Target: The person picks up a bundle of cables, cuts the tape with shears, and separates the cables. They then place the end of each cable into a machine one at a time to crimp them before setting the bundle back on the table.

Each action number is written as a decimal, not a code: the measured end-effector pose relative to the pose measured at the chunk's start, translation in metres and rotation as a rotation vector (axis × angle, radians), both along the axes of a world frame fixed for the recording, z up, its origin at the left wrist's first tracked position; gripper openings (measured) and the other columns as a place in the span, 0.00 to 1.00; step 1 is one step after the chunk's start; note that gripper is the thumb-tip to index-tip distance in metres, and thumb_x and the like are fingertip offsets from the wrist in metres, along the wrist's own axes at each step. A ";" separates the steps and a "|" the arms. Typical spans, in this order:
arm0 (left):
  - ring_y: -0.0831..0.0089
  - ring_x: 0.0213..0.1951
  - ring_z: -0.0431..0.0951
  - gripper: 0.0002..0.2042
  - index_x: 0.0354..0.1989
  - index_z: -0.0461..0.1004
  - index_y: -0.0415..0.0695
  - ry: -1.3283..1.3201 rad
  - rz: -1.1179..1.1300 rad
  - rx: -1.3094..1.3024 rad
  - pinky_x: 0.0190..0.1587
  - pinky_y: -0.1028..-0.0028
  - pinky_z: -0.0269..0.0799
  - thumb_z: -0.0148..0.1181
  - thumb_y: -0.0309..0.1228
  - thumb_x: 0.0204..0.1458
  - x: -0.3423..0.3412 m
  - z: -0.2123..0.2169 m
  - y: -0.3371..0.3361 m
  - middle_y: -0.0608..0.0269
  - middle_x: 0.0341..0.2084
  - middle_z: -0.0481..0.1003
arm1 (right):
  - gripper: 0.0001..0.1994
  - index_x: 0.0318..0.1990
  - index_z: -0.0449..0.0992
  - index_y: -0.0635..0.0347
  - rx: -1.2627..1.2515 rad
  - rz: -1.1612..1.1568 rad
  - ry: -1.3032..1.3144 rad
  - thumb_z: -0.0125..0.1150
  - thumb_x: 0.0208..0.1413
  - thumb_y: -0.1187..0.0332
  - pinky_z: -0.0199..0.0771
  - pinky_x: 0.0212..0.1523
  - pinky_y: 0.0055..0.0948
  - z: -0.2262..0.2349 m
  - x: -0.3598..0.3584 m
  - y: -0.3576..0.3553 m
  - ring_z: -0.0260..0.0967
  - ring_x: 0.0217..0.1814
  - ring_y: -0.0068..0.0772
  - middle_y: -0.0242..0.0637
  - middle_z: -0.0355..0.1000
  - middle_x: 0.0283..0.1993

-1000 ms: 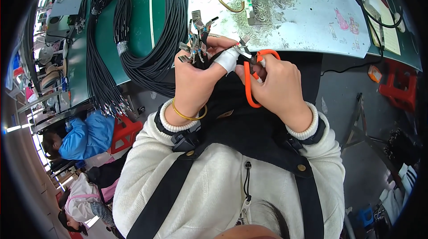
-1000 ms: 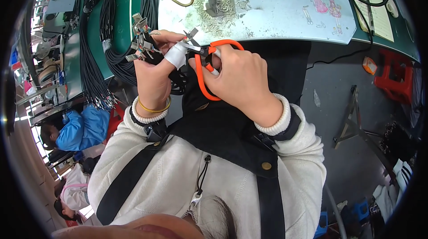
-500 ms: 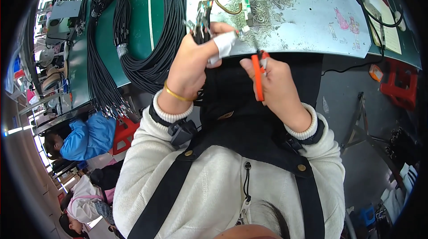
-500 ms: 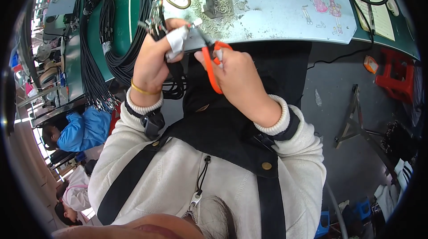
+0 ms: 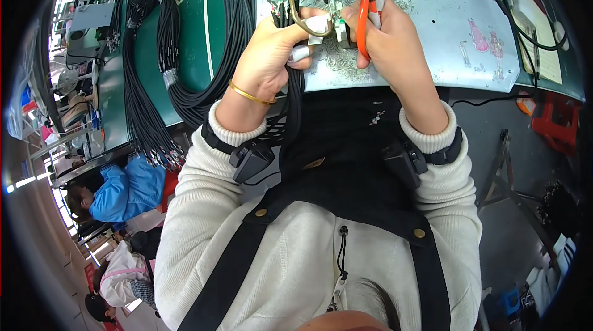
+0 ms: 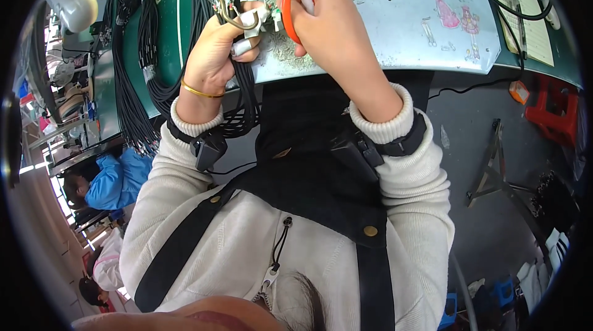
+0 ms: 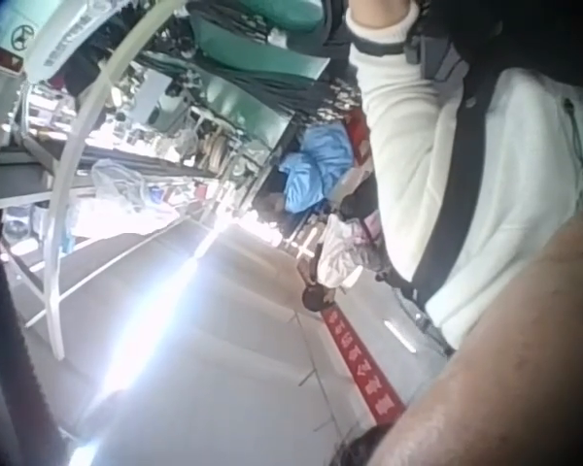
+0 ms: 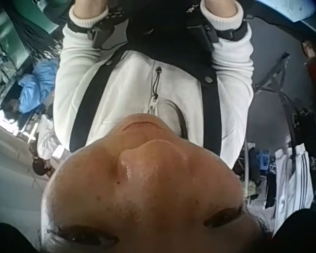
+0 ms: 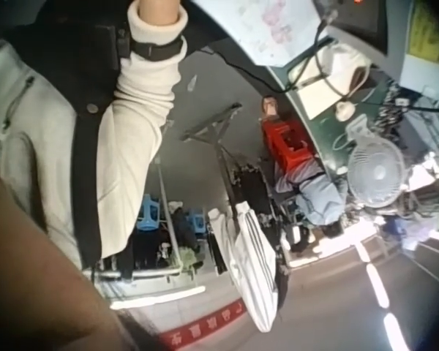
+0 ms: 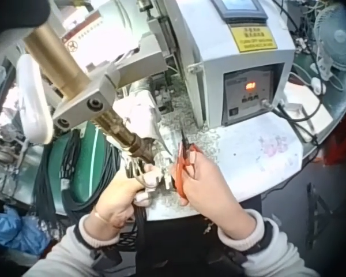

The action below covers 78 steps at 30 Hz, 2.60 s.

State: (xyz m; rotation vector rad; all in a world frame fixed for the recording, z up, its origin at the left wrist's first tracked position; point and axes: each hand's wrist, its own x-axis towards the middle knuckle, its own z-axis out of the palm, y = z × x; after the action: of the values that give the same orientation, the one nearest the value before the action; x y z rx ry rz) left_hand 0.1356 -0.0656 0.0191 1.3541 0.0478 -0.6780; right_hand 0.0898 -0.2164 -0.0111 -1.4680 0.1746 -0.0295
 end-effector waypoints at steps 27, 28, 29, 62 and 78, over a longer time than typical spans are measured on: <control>0.86 0.15 0.61 0.07 0.30 0.70 0.39 -0.071 -0.010 0.072 0.13 0.85 0.50 0.58 0.27 0.44 -0.004 0.005 0.002 0.70 0.18 0.67 | 0.08 0.32 0.66 0.63 0.094 -0.085 -0.021 0.53 0.51 0.68 0.56 0.14 0.15 0.004 -0.006 0.009 0.53 0.13 0.14 0.25 0.56 0.15; 0.86 0.15 0.61 0.07 0.30 0.70 0.39 -0.074 -0.009 0.071 0.13 0.85 0.50 0.58 0.27 0.44 -0.006 0.005 0.005 0.70 0.18 0.67 | 0.08 0.31 0.66 0.63 0.117 -0.087 -0.020 0.53 0.51 0.68 0.56 0.14 0.15 0.006 -0.008 0.009 0.53 0.13 0.14 0.25 0.56 0.15; 0.85 0.17 0.62 0.06 0.30 0.71 0.38 0.025 -0.041 -0.008 0.14 0.84 0.52 0.57 0.27 0.45 -0.009 0.005 0.010 0.70 0.19 0.67 | 0.08 0.31 0.66 0.63 0.116 -0.085 -0.023 0.53 0.51 0.68 0.56 0.14 0.15 0.007 -0.012 0.008 0.53 0.13 0.14 0.25 0.56 0.15; 0.80 0.19 0.68 0.08 0.36 0.68 0.37 -0.151 -0.171 0.080 0.20 0.81 0.62 0.51 0.28 0.50 -0.088 -0.006 0.018 0.64 0.19 0.70 | 0.07 0.36 0.73 0.65 -0.027 0.083 0.011 0.57 0.48 0.75 0.61 0.19 0.13 0.016 -0.071 0.010 0.61 0.19 0.12 0.27 0.65 0.18; 0.85 0.18 0.65 0.09 0.33 0.67 0.39 -0.073 -0.009 0.031 0.18 0.84 0.58 0.56 0.22 0.41 -0.086 0.009 0.025 0.67 0.19 0.69 | 0.08 0.33 0.72 0.63 -0.551 -0.074 -0.639 0.58 0.43 0.79 0.70 0.24 0.18 -0.012 -0.076 0.016 0.72 0.26 0.23 0.39 0.74 0.31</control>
State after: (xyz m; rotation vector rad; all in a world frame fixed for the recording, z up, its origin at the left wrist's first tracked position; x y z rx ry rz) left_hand 0.0491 -0.0408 0.0277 1.4082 -0.0060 -0.6369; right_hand 0.0141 -0.2003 -0.0233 -1.9195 -0.3262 -0.6415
